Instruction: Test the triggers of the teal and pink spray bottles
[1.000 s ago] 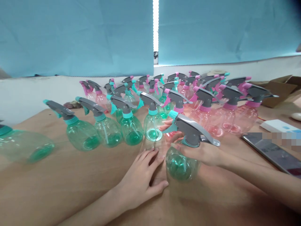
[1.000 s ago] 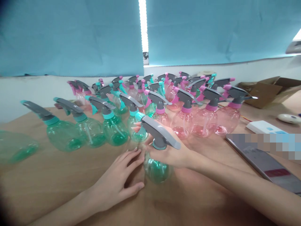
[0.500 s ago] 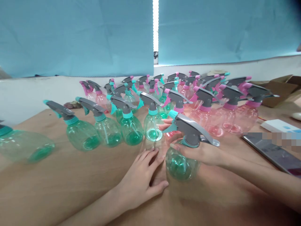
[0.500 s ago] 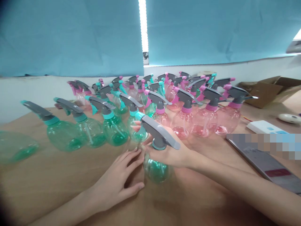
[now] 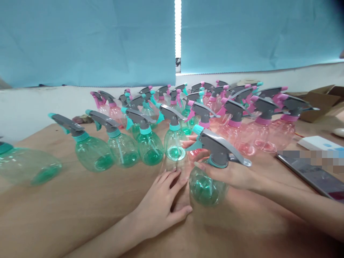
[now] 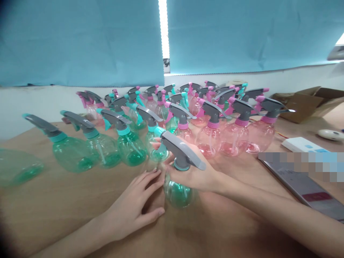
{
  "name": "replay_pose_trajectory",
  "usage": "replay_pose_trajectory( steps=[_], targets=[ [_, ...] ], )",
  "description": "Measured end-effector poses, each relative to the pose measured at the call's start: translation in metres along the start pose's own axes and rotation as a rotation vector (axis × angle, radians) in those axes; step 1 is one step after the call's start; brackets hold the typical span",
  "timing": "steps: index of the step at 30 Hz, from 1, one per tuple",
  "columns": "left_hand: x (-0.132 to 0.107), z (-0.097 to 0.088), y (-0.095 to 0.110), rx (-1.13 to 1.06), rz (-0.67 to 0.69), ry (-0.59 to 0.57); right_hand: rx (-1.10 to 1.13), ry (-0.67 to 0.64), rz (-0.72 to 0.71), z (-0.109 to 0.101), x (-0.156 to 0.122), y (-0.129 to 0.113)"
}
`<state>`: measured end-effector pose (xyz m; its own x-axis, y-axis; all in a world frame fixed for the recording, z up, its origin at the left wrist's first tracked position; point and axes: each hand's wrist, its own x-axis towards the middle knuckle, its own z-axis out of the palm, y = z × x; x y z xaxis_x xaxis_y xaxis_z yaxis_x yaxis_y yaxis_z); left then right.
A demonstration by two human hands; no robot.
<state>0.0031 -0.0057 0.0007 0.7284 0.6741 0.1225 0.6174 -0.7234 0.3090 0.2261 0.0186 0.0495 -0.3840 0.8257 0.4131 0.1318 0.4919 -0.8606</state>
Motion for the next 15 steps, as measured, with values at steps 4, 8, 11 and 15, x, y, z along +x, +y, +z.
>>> replay_pose_trajectory(
  steps=[4, 8, 11, 15],
  targets=[
    [-0.0002, -0.0009, 0.0000, -0.001, -0.001, 0.005, -0.012, 0.034, 0.005, 0.0007, -0.0012, -0.0004],
    [-0.0004, -0.0005, -0.0003, 0.005, 0.001, 0.001, -0.044, 0.075, 0.044, 0.0014, -0.0029, 0.0011],
    [-0.0003, 0.0001, -0.0004, 0.002, 0.000, 0.002, -0.054, 0.088, 0.051, 0.0022, -0.0036, 0.0017],
    [0.0000, 0.0000, 0.0001, 0.002, -0.001, 0.006, -0.030, 0.088, 0.029, 0.0025, -0.0024, -0.0006]
  ],
)
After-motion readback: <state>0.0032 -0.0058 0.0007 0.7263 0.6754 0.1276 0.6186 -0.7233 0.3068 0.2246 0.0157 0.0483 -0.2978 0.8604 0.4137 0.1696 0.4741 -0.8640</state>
